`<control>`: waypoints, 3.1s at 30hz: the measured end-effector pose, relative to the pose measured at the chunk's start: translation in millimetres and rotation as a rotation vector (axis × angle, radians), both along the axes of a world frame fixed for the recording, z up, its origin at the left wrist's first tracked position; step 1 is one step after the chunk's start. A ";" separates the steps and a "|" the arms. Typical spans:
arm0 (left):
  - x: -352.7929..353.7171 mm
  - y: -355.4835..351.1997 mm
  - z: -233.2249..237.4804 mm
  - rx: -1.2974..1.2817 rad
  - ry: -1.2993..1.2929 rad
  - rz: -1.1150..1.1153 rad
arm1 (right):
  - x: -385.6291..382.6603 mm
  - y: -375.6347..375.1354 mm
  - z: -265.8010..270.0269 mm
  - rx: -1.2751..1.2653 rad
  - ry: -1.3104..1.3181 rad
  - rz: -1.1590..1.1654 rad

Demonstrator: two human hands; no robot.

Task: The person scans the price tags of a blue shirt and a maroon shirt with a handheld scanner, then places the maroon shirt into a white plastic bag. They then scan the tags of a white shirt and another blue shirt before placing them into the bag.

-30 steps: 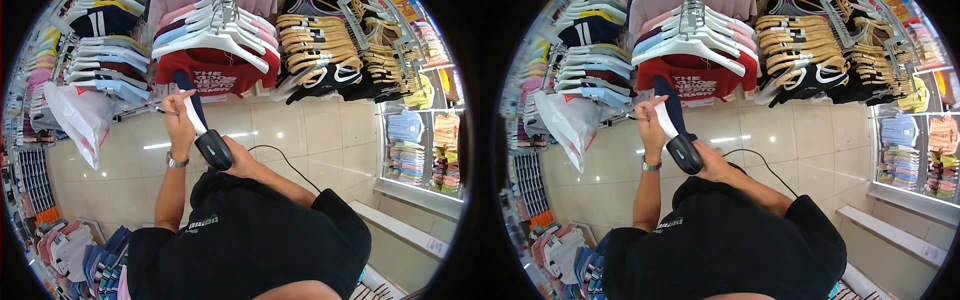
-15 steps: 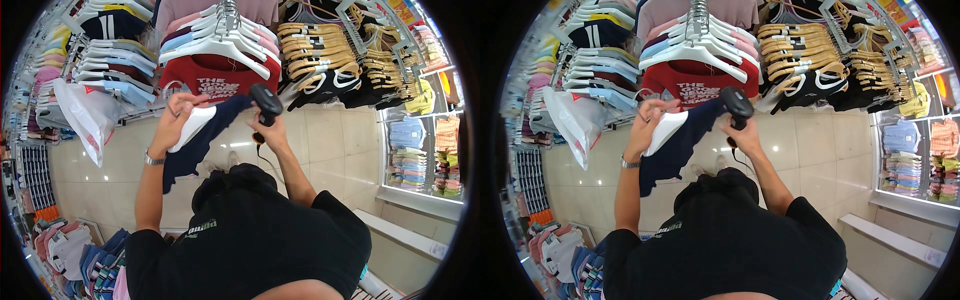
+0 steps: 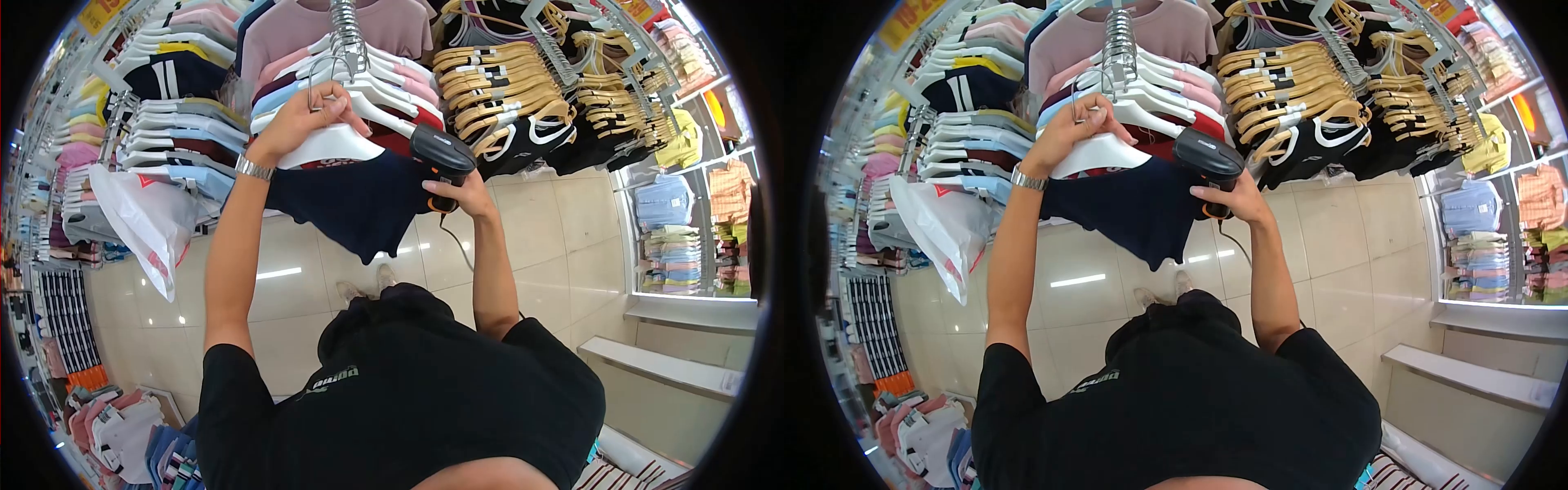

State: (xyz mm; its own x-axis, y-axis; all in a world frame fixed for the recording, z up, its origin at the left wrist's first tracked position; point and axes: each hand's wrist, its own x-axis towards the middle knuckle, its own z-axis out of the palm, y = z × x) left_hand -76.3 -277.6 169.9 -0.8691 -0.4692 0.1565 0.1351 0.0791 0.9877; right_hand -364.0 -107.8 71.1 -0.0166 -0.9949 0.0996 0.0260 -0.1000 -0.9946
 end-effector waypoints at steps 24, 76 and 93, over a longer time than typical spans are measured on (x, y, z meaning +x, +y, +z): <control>-33.5 -27.8 -22.8 -0.312 -0.440 0.442 | -5.4 -39.7 -18.5 0.022 -0.066 -0.174; 27.0 25.3 -230.6 0.914 0.786 1.328 | -23.8 -33.2 -39.8 0.071 0.089 -0.242; -46.8 112.6 -251.8 0.508 0.190 1.240 | -32.3 -5.7 -112.9 0.094 0.301 -0.482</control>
